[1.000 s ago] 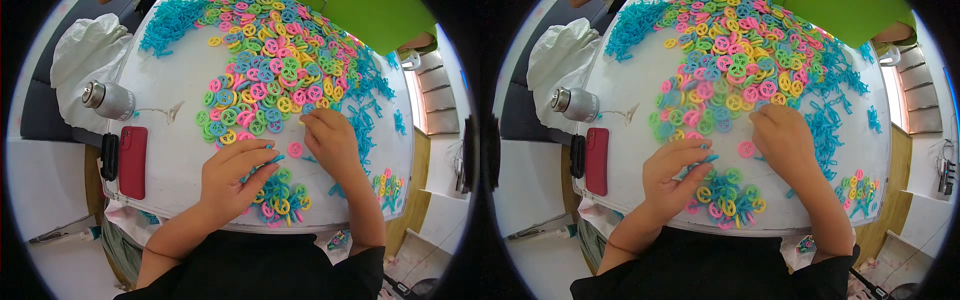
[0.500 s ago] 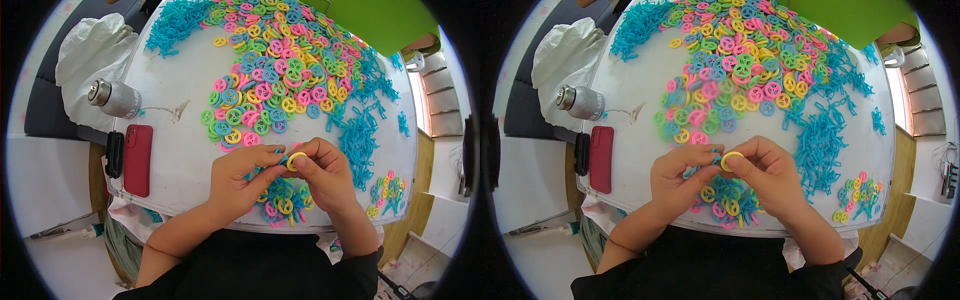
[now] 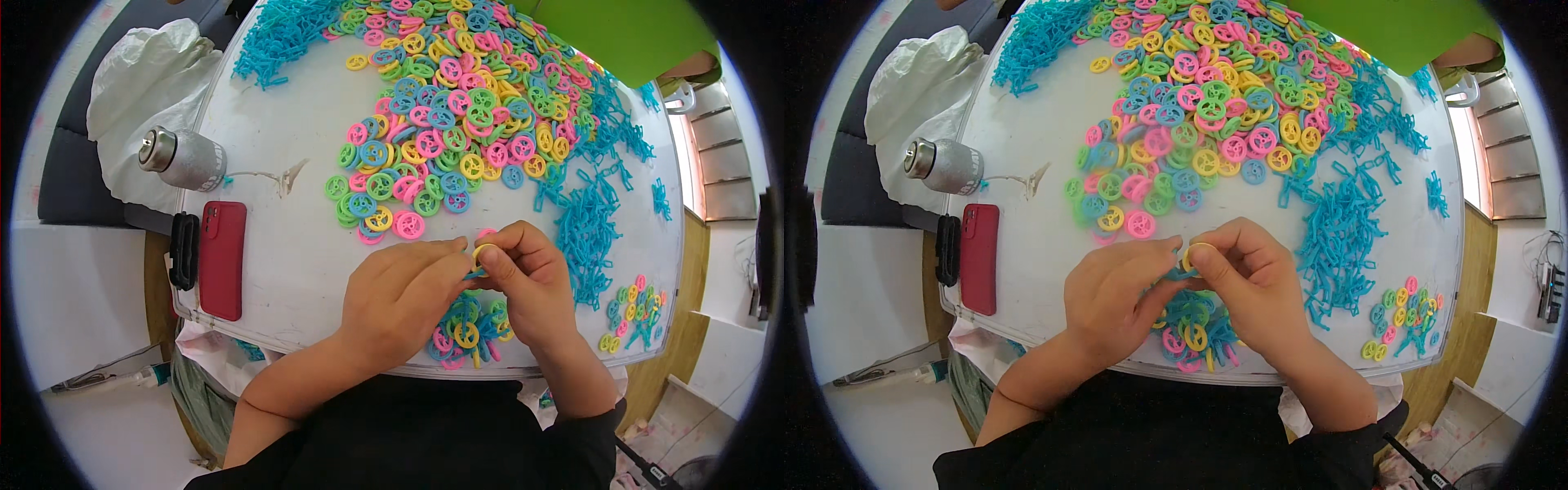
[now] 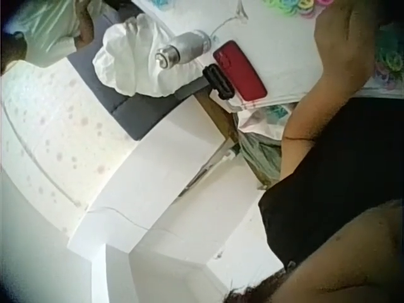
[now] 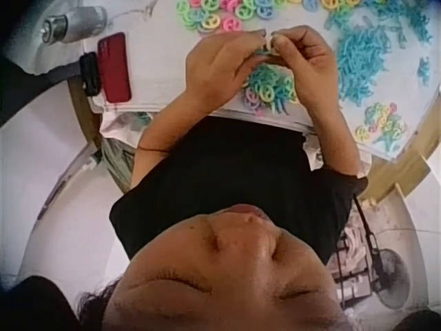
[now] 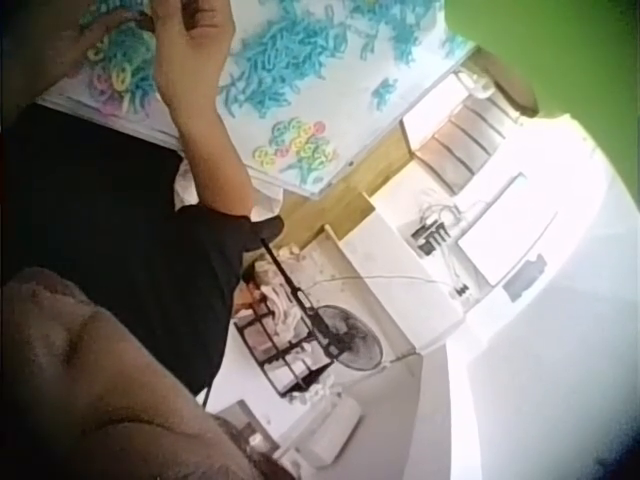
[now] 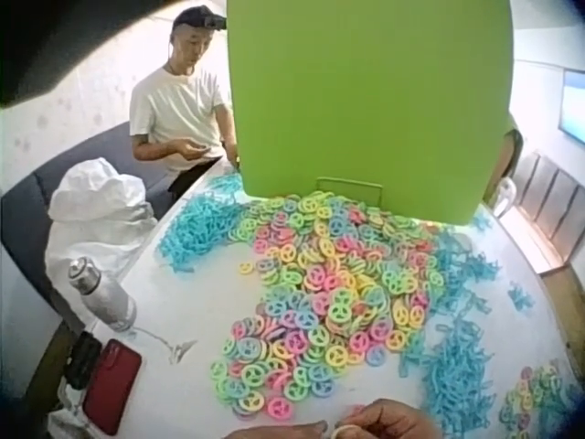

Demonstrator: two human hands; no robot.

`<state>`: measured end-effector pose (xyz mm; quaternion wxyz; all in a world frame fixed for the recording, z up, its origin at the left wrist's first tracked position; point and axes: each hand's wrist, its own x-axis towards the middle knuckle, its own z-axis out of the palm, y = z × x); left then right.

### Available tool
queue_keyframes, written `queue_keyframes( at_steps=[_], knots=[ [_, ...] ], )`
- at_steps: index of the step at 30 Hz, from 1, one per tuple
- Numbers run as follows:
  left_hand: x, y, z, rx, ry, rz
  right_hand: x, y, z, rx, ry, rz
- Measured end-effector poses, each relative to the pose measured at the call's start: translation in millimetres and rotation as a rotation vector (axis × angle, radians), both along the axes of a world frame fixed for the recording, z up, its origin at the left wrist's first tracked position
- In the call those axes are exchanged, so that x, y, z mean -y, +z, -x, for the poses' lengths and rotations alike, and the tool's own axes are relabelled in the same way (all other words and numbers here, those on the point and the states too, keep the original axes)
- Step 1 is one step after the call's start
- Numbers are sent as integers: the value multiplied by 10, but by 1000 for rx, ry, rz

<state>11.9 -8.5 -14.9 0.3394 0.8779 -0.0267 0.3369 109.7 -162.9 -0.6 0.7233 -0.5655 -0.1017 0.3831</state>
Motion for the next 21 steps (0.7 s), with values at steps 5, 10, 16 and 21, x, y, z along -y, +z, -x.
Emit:
queue_keyframes(
  at_steps=[5,10,16,21],
  knots=[
    [-9,50,24,-230,-29,219,14,28,-72,-18,78,-16],
    [-18,15,17,-144,-13,115,63,101,-85,269,109,187],
    [-10,69,24,-161,-33,143,55,114,-85,220,109,179],
    [-55,96,37,-187,-33,191,62,112,-26,221,90,121]
  ],
)
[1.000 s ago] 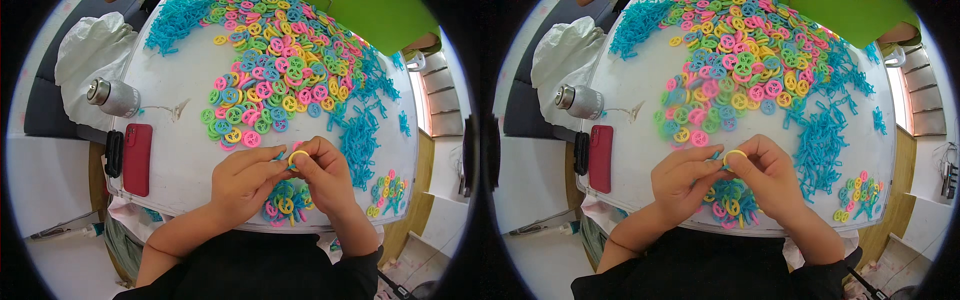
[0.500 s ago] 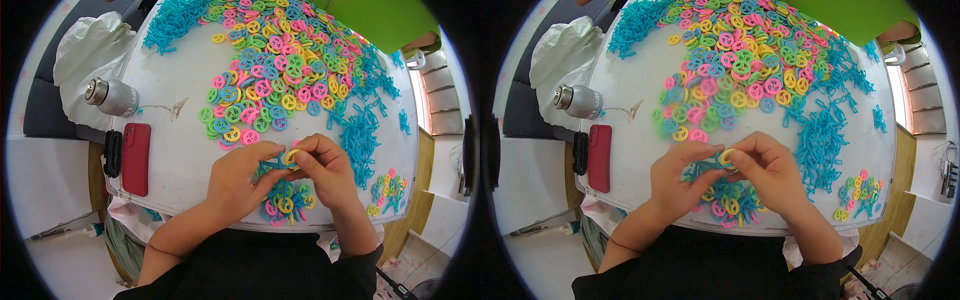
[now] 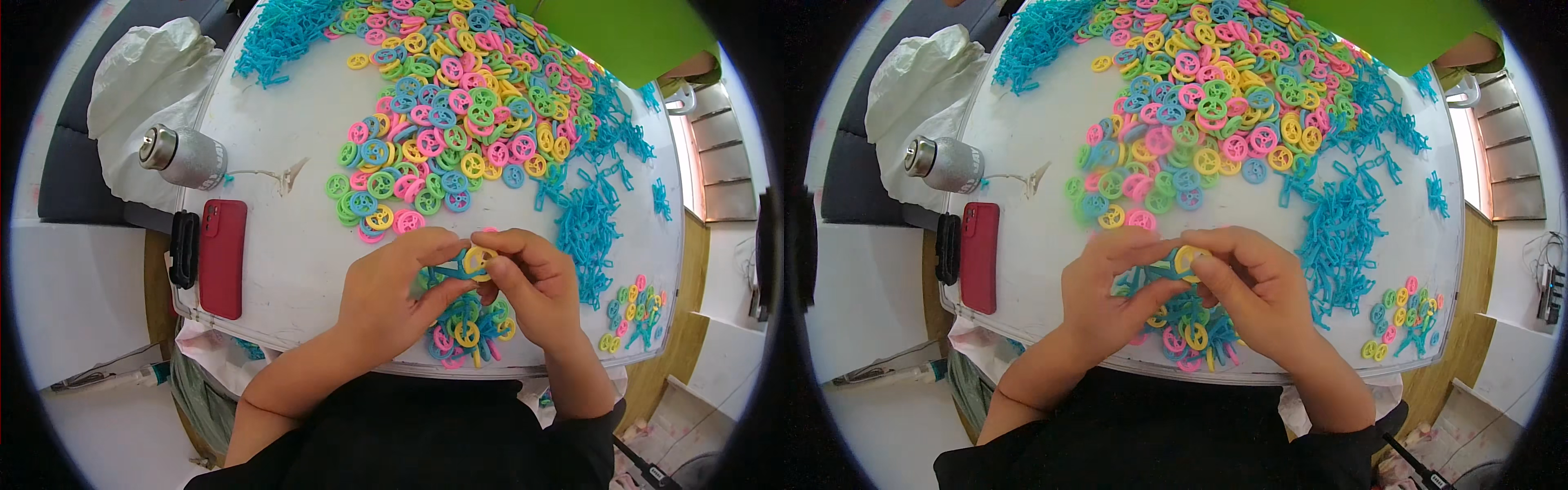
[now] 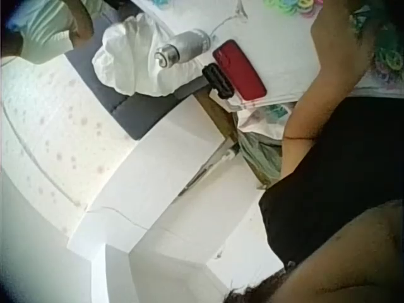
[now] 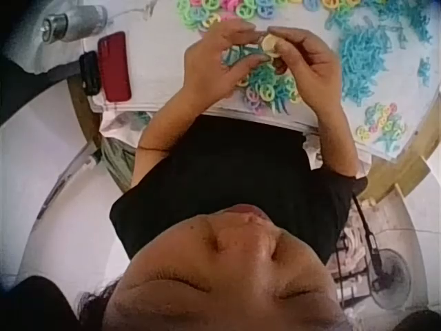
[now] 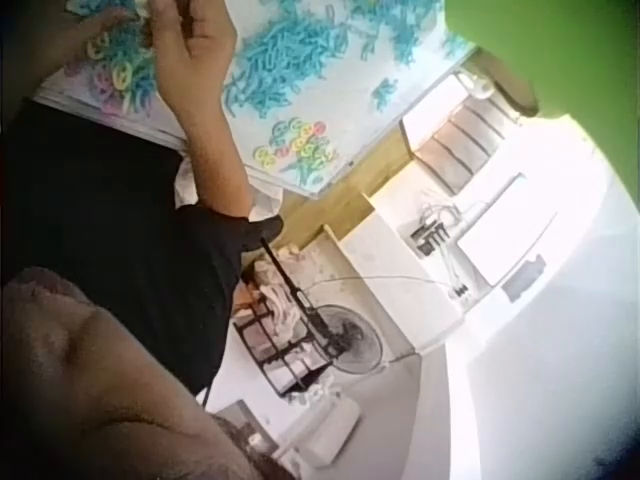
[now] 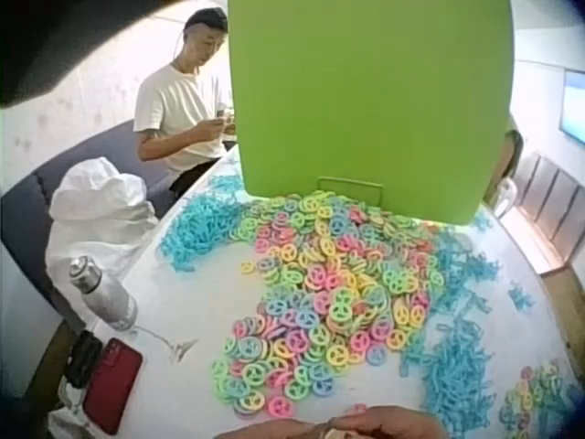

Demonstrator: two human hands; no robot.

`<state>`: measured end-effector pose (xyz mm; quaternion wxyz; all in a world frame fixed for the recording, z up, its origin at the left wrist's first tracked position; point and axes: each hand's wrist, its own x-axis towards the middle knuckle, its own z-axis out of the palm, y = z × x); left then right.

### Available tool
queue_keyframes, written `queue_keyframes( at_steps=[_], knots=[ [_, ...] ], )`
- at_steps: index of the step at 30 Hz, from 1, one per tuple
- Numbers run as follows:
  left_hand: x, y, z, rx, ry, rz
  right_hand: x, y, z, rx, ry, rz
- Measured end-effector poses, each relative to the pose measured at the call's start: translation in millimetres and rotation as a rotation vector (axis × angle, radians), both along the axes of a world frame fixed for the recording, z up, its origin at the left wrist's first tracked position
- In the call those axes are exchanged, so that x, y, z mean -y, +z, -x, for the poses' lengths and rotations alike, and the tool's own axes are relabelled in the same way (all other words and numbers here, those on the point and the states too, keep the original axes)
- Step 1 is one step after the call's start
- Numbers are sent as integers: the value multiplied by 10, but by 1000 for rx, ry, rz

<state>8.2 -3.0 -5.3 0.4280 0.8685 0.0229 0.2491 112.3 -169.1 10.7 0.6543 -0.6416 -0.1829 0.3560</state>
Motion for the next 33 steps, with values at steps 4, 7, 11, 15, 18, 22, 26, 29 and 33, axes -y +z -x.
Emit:
queue_keyframes(
  at_steps=[4,7,11,15,18,22,26,29,33],
  knots=[
    [-39,28,2,-64,-21,14,90,-20,-51,235,102,-35],
    [14,45,48,-250,33,228,112,9,-110,499,183,38],
    [52,47,45,-303,43,228,106,65,-169,801,239,111],
    [108,24,70,-47,45,-32,111,116,-96,715,176,114],
    [84,32,43,9,-6,-67,127,144,-103,-280,43,51],
    [38,-78,7,137,-81,-97,174,38,-167,-360,98,35],
    [1,-4,-42,131,-193,-23,169,35,-174,-239,137,31],
    [-16,124,-47,128,-256,-28,173,60,-346,-340,74,-58],
    [-59,20,26,173,-225,-150,91,157,-569,-340,302,129]
  ],
)
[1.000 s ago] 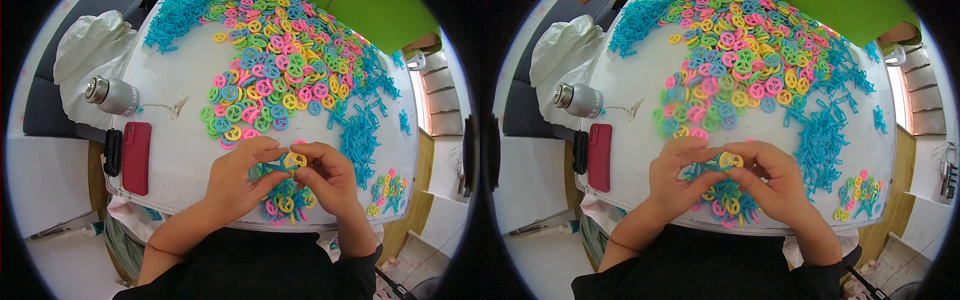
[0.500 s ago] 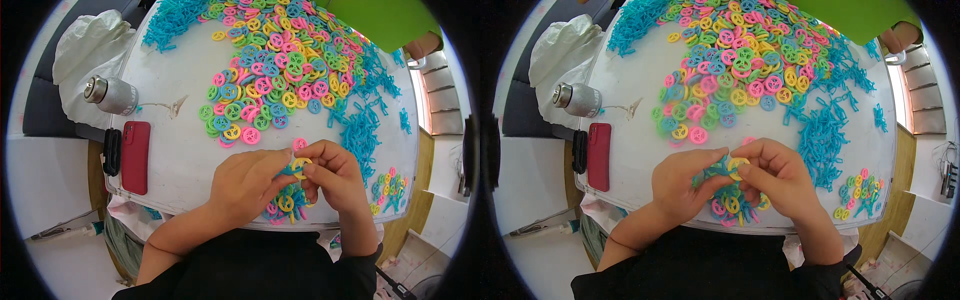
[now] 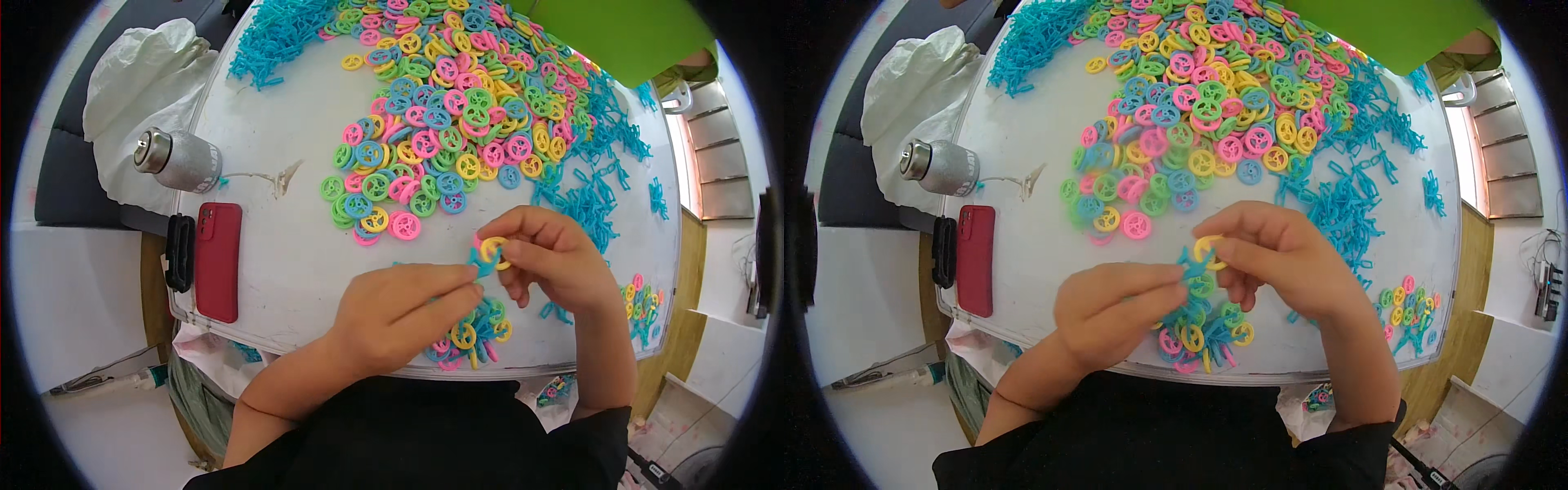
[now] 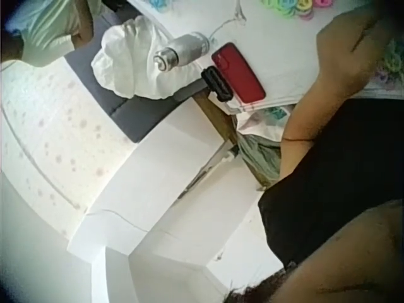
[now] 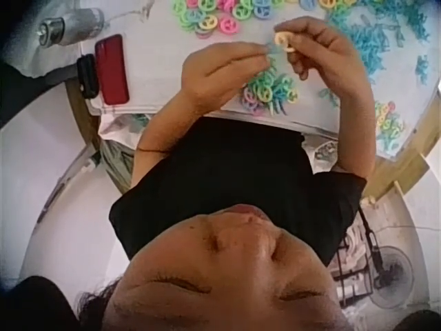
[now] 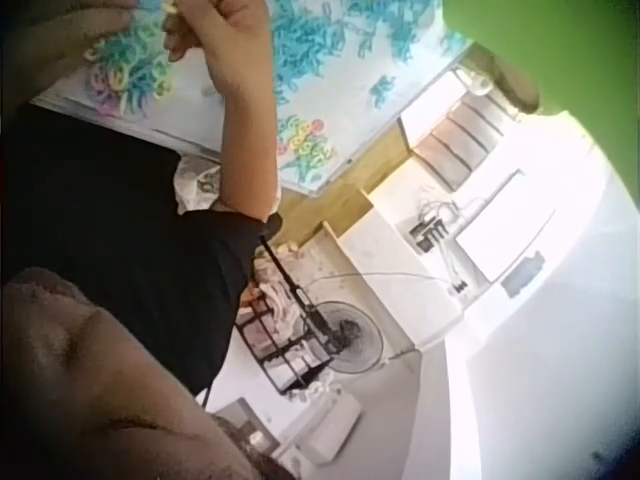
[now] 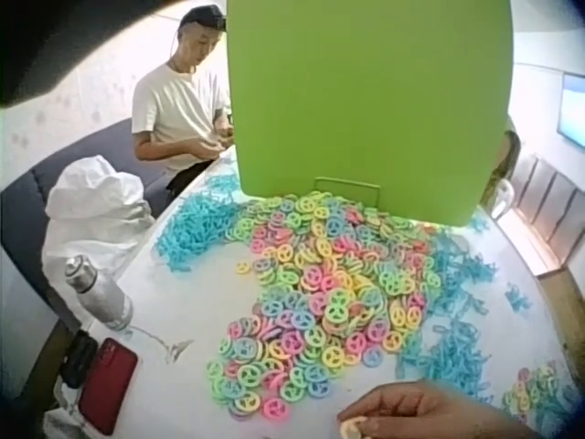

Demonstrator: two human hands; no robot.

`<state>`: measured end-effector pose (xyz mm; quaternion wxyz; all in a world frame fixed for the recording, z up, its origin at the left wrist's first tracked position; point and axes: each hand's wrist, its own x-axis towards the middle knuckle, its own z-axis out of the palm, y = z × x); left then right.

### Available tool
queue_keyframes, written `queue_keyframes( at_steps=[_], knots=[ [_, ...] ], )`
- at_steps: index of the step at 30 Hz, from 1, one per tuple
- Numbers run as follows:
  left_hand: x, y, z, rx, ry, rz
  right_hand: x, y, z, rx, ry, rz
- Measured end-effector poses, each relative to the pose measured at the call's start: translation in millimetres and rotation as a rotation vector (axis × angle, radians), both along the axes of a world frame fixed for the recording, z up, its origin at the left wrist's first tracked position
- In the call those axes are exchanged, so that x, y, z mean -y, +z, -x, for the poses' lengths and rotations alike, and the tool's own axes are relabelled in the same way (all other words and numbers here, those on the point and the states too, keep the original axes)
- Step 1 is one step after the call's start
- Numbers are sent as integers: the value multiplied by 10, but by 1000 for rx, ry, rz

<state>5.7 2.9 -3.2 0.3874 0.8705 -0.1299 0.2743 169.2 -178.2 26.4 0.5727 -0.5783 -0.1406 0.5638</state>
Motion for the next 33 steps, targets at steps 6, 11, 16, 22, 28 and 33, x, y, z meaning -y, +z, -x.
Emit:
queue_keyframes(
  at_steps=[6,11,16,22,28,33],
  knots=[
    [-3,-5,-7,-219,138,304,-426,-334,-207,1657,-27,30],
    [31,-40,18,-447,81,698,-568,-467,-176,1756,148,211],
    [32,-36,0,-460,88,751,-451,-384,-156,1803,-63,43],
    [40,18,-8,-563,86,854,-98,20,303,366,-170,-165],
    [108,8,-23,-522,96,870,-107,-125,357,105,-229,-276],
    [41,-36,-73,-224,140,379,-119,-136,384,94,-258,-181]
  ],
)
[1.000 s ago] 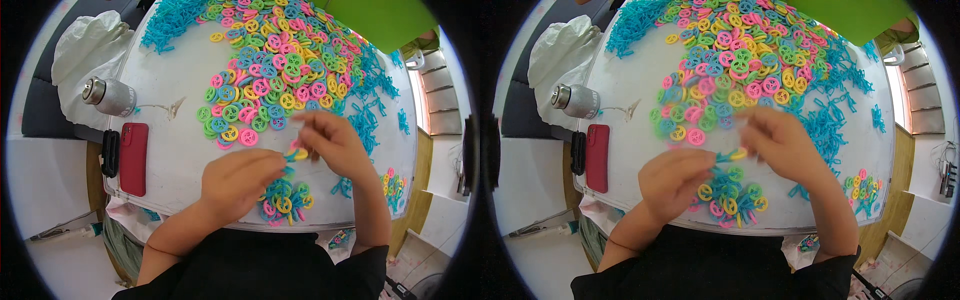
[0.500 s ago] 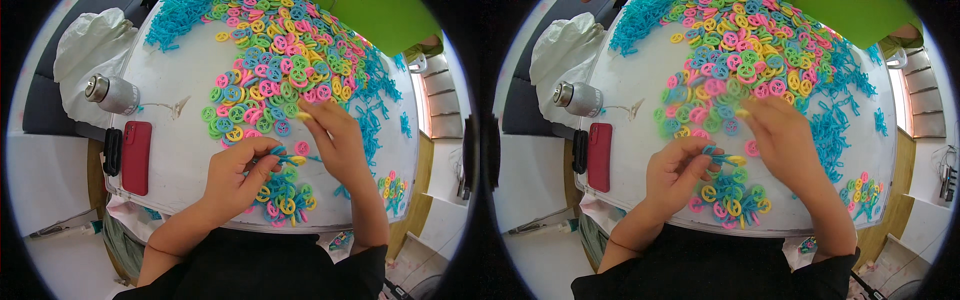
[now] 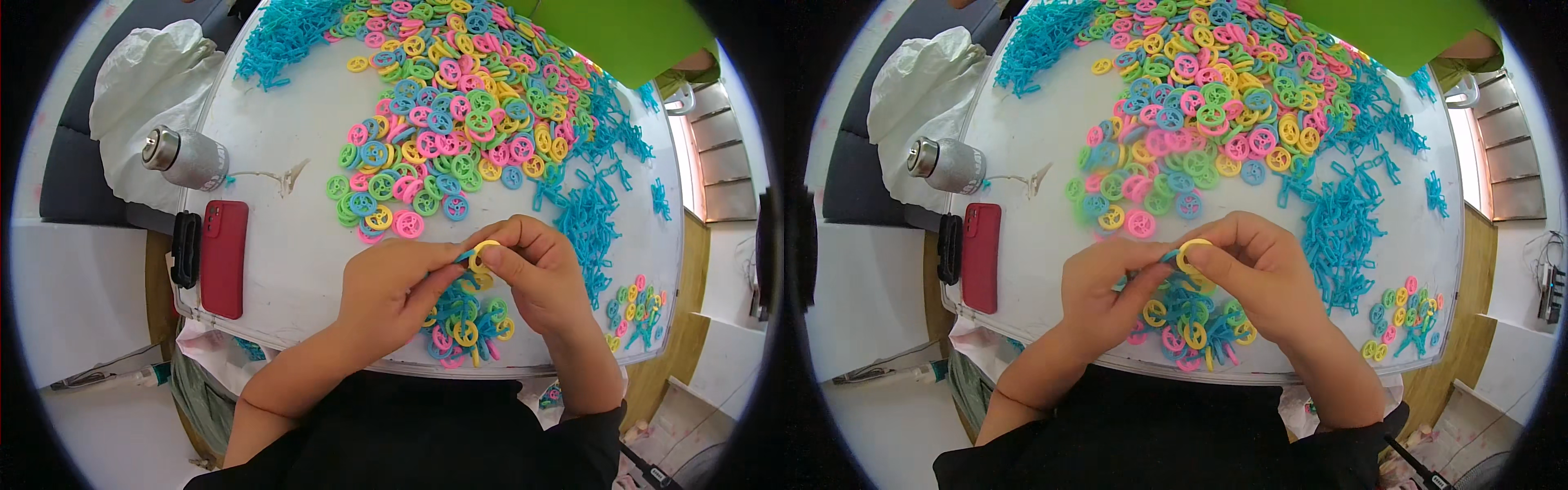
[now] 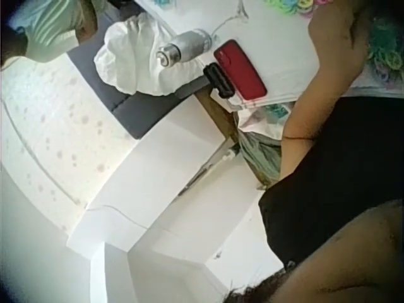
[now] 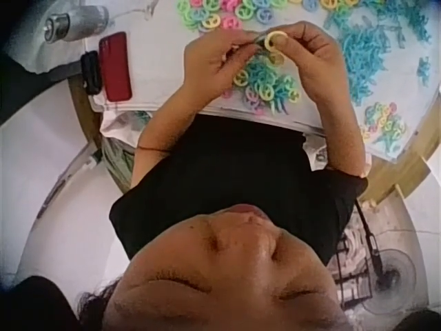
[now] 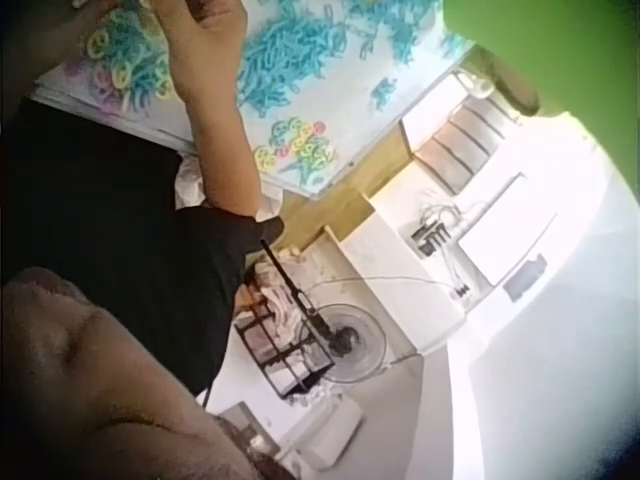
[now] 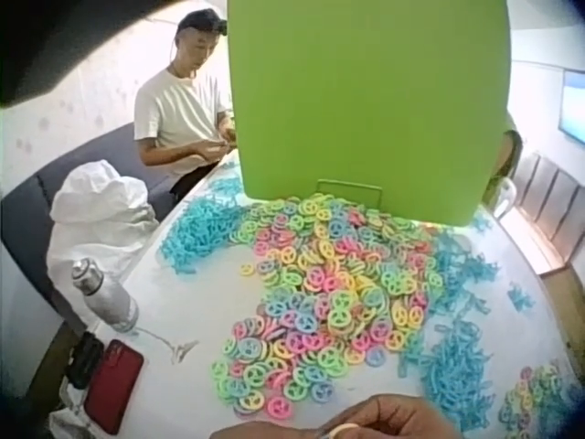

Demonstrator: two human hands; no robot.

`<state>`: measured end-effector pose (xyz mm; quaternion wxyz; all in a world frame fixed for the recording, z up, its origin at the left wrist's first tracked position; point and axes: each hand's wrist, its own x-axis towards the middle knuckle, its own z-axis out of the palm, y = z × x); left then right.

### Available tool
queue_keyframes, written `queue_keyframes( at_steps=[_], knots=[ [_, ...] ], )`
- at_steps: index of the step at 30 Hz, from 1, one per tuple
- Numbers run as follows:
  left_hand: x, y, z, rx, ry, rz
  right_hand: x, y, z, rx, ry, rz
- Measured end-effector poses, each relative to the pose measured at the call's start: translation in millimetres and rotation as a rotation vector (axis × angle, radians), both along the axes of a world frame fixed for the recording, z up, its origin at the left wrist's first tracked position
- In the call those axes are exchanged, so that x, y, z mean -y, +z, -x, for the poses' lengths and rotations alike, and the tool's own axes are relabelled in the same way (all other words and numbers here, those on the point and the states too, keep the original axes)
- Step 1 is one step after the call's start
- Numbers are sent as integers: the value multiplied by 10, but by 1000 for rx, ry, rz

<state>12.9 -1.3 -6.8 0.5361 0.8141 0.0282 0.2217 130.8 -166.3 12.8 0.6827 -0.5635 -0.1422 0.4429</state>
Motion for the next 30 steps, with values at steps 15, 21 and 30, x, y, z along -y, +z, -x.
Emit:
queue_keyframes(
  at_steps=[15,21,30],
  knots=[
    [40,-31,26,74,37,63,37,-14,165,346,-67,-25],
    [57,-48,79,43,7,324,46,-49,149,633,-42,-41],
    [59,-22,97,22,12,275,70,151,186,876,29,141]
  ],
)
